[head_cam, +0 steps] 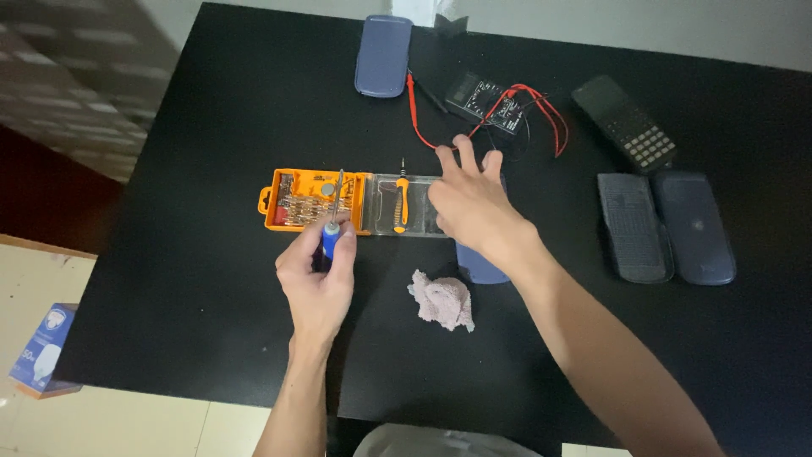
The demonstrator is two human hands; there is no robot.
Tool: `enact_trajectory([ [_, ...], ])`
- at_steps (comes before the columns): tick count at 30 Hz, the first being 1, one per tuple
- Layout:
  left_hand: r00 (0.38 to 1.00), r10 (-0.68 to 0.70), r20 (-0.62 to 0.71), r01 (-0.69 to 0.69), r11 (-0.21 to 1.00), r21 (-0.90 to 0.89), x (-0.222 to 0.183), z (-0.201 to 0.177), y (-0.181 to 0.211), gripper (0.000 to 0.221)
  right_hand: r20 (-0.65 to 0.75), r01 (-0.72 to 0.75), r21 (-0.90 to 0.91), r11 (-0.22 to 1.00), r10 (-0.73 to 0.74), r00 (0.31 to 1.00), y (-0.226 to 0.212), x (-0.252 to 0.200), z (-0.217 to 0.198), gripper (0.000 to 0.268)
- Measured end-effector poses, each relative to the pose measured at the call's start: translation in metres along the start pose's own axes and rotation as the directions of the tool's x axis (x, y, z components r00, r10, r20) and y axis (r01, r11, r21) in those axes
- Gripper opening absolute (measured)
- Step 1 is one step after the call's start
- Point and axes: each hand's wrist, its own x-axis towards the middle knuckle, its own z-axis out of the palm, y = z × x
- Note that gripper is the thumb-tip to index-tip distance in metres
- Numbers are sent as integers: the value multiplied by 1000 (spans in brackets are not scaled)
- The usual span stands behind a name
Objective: Repairing and cleaning scientific calculators using a screwdriver and a cloth on a workbench.
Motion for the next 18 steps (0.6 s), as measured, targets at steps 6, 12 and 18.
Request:
enact_trajectory([
  [6, 1000, -27, 4, 27, 1000, 10, 3, 1, 14, 14, -20, 13, 32, 999, -12, 1000, -9, 0, 3, 16],
  [12, 999, -20, 30, 20, 1000, 9, 3, 0, 6, 15, -116, 29, 448, 893, 26, 993, 9, -11, -15, 11],
  [18, 989, -113, 92, 118, 992, -50, 1, 8, 6, 17, -283, 307, 951, -41, 288, 915, 47, -43, 7, 8],
])
